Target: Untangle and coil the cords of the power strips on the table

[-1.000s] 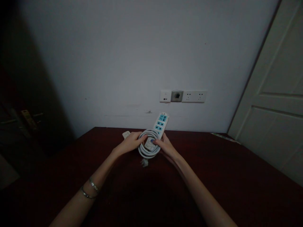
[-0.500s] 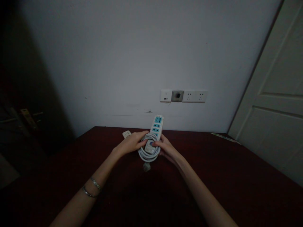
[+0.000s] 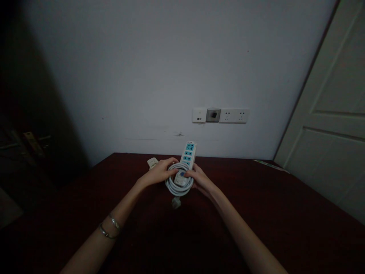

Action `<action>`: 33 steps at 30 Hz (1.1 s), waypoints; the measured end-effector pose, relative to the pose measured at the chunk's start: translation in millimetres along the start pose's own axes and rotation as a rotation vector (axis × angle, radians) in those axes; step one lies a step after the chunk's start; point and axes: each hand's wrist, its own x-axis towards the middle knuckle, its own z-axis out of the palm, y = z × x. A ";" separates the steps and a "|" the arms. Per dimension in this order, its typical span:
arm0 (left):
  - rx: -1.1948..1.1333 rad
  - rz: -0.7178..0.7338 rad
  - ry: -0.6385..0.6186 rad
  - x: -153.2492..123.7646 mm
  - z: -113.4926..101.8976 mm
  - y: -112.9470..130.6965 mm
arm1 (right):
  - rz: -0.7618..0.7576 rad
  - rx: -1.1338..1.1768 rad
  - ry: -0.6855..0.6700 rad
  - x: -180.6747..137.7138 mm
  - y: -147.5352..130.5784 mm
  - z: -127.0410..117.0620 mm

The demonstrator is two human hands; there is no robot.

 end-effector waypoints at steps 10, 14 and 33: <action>-0.457 -0.241 -0.023 8.3 13.3 -11.0 | 0.043 -0.086 -0.022 -7.4 -4.5 7.6; -0.703 -0.352 -0.012 9.3 20.9 -6.4 | 0.046 -0.094 -0.028 -9.1 -5.6 6.6; -1.095 -0.548 0.424 15.9 1.3 -1.8 | 0.143 0.058 -0.194 -26.3 8.3 11.1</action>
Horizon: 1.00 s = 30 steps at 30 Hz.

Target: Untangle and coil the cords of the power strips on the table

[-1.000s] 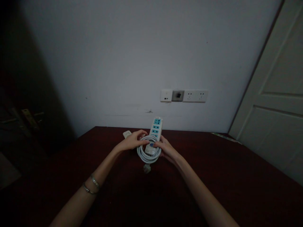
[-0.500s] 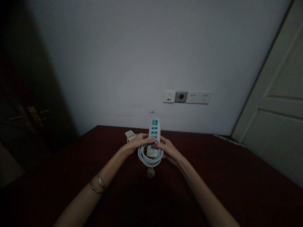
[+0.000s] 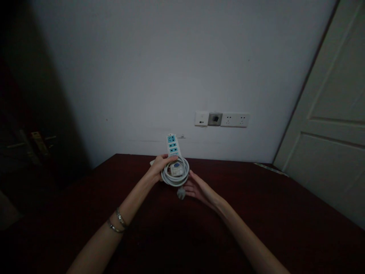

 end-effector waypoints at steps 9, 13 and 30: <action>0.084 -0.003 -0.021 6.4 -1.8 -22.1 | 0.046 -0.029 0.210 -18.0 23.8 3.7; 0.115 0.019 -0.038 -1.4 7.8 -30.2 | 0.112 -0.165 0.271 -22.7 21.7 3.0; -0.020 -0.023 -0.230 -8.8 19.0 -39.2 | 0.084 -0.075 0.263 -39.9 22.4 -9.1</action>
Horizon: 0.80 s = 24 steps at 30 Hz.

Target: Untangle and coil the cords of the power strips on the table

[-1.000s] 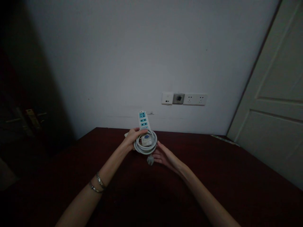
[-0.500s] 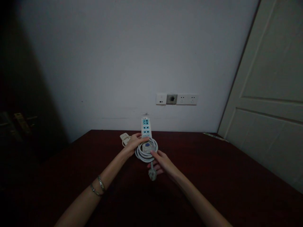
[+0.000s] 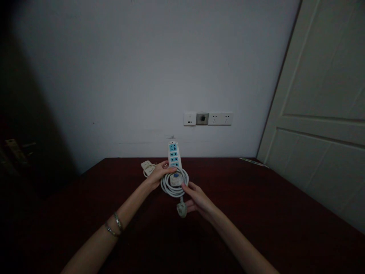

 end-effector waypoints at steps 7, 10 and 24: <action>-0.003 0.006 0.011 1.7 2.9 -9.8 | 0.009 0.048 0.018 2.1 2.0 -5.1; 0.035 -0.008 -0.003 5.4 6.1 -15.9 | 0.018 0.051 0.015 -0.1 1.5 -12.9; 0.018 -0.259 -0.171 105.6 118.0 -97.3 | 0.129 0.108 0.349 -13.1 -2.3 -150.5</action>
